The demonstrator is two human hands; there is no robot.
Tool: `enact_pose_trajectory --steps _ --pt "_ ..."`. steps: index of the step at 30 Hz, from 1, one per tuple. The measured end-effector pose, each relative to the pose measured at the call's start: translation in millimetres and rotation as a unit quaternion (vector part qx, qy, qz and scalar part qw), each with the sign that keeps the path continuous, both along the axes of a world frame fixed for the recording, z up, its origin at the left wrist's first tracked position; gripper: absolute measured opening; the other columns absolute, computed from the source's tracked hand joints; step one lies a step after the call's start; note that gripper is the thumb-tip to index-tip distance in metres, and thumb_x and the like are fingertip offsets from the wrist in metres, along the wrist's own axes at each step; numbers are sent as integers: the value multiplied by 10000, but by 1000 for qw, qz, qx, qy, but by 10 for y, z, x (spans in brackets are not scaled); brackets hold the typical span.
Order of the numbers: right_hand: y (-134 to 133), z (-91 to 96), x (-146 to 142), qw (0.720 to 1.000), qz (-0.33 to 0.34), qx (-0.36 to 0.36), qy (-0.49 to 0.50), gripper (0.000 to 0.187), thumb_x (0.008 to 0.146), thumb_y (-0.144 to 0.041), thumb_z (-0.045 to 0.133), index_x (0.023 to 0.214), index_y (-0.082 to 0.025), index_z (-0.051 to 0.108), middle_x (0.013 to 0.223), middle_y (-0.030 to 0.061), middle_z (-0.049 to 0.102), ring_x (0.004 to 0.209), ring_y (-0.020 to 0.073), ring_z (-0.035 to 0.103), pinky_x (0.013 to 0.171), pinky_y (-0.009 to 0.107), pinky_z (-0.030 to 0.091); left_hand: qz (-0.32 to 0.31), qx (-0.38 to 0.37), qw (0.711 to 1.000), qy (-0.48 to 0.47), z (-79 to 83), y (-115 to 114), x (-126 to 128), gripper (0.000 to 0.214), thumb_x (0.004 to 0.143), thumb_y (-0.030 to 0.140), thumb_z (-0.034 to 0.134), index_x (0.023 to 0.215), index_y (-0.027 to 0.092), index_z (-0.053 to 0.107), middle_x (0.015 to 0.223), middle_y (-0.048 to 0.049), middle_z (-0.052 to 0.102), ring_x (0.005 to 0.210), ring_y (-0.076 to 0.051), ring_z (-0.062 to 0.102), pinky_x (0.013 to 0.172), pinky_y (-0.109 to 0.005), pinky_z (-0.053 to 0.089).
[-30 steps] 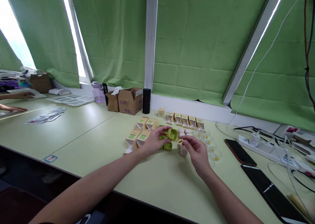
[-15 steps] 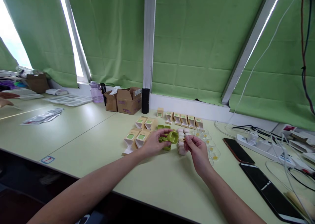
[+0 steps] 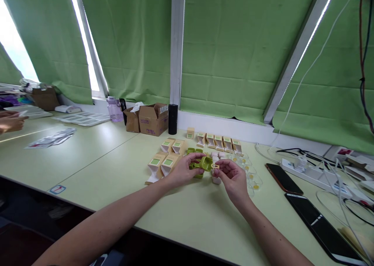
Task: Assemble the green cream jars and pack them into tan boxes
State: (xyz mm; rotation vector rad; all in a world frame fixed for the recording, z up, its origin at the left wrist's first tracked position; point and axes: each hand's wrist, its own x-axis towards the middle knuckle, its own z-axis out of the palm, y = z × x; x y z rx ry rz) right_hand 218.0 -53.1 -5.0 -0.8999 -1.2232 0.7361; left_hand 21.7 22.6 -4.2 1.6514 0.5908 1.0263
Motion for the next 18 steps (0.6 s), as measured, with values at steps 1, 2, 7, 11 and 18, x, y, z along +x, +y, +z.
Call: enact_pose_trajectory --steps 1,2,7,11,18 --pt "-7 -8 0 1000 -12 4 -20 251 832 -412 846 961 -222 742 773 24 726 677 186 688 646 321 586 2 0 1000 5 -2 -2 0 579 780 162 879 1334 229 724 1302 -142 728 1163 -279 687 994 -465 585" --pt "-17 -14 0 999 -26 11 -46 213 856 -391 820 964 -224 743 777 25 725 687 188 687 647 319 577 4 0 1000 9 -5 -5 0 582 779 155 875 1336 230 724 1308 -144 725 1164 -280 686 988 -460 586" --pt "-53 -24 8 968 -116 98 -200 127 935 -302 711 1028 -244 774 758 13 723 693 197 680 692 338 559 -1 19 1000 4 -6 -30 7 580 768 128 866 1324 229 734 1297 -136 721 1166 -280 684 999 -442 578" --pt "-48 -26 21 933 -137 181 -279 153 991 -229 630 1063 -254 763 861 36 763 728 202 698 710 345 564 9 43 999 17 13 -61 17 556 759 114 853 1288 250 752 1336 -114 695 1202 -285 669 1045 -449 555" --pt "-50 -34 28 856 -228 228 -403 191 1022 -210 586 1034 -228 775 932 92 680 860 241 648 746 376 517 14 88 995 35 45 -119 33 488 775 142 864 1239 257 770 1358 -106 668 1279 -295 633 1144 -456 493"
